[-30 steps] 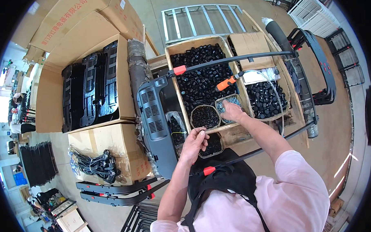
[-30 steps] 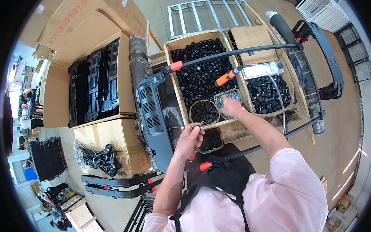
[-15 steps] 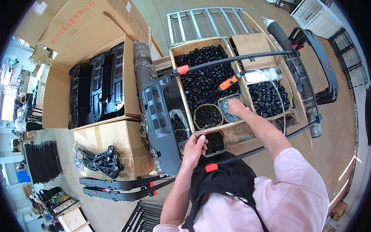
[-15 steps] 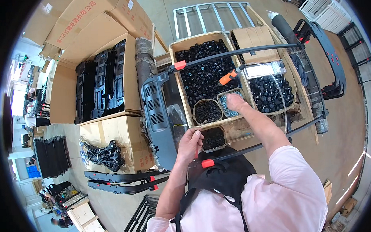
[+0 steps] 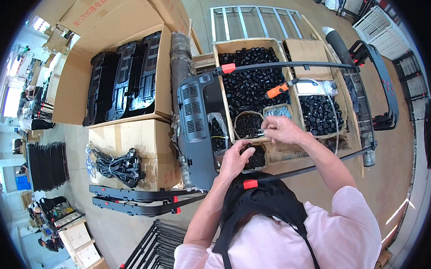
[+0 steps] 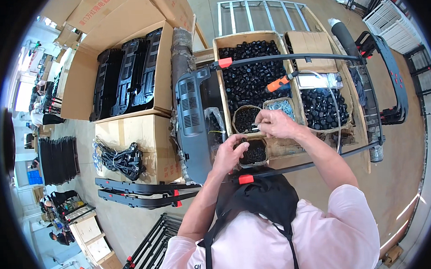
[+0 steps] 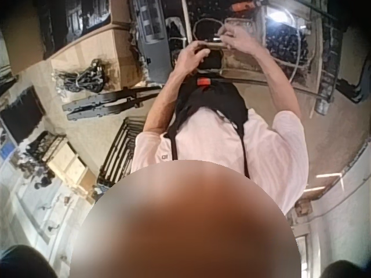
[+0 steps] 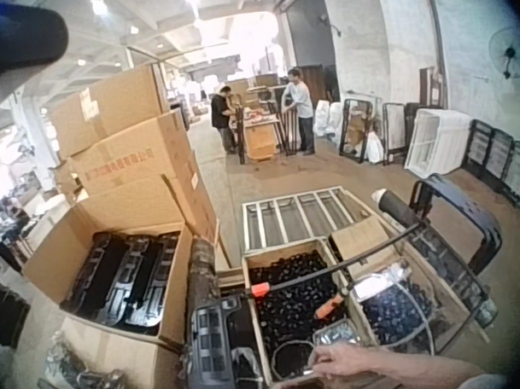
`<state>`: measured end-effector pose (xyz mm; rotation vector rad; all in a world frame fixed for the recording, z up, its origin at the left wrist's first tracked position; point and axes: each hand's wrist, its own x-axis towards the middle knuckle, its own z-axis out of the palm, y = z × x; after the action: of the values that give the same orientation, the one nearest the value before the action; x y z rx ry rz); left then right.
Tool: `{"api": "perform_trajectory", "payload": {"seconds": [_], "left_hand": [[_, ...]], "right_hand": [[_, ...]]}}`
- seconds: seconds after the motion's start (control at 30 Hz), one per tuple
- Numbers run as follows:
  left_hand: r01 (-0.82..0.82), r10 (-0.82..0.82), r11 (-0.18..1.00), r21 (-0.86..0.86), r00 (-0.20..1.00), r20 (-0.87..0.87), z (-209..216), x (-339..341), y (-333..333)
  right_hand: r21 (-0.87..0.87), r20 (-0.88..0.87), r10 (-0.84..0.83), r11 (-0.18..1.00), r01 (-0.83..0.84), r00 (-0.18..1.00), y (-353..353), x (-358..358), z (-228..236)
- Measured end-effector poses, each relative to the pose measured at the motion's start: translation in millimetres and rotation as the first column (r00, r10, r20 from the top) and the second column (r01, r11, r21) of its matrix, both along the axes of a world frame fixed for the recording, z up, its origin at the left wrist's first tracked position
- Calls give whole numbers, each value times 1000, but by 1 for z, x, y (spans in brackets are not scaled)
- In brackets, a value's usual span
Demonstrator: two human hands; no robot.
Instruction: Assembling an automotive running board by attaching plastic components and wiring using a power tool and pliers.
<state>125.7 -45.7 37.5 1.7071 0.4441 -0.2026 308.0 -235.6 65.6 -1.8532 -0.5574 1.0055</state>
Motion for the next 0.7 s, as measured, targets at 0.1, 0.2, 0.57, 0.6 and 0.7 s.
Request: {"api": "perform_trajectory", "payload": {"seconds": [0.1,0.2,0.57,0.6,0.7], "left_hand": [[23,-26,998,64,999,42,8,0,2],[70,-79,992,103,994,81,11,-2,5],[124,-134,975,-186,990,-41,16,-18,23],[41,-77,922,-384,994,-77,14,-21,27],[-30,-31,835,-550,994,-102,14,-30,36]], "right_hand": [[-64,3,176,982,-175,984,13,-11,30],[-90,6,238,967,-237,971,19,-19,37],[-167,-4,301,940,-298,954,53,-45,43],[-170,-1,312,936,-307,950,52,-46,35],[175,-208,92,983,-56,974,36,-35,3]]}}
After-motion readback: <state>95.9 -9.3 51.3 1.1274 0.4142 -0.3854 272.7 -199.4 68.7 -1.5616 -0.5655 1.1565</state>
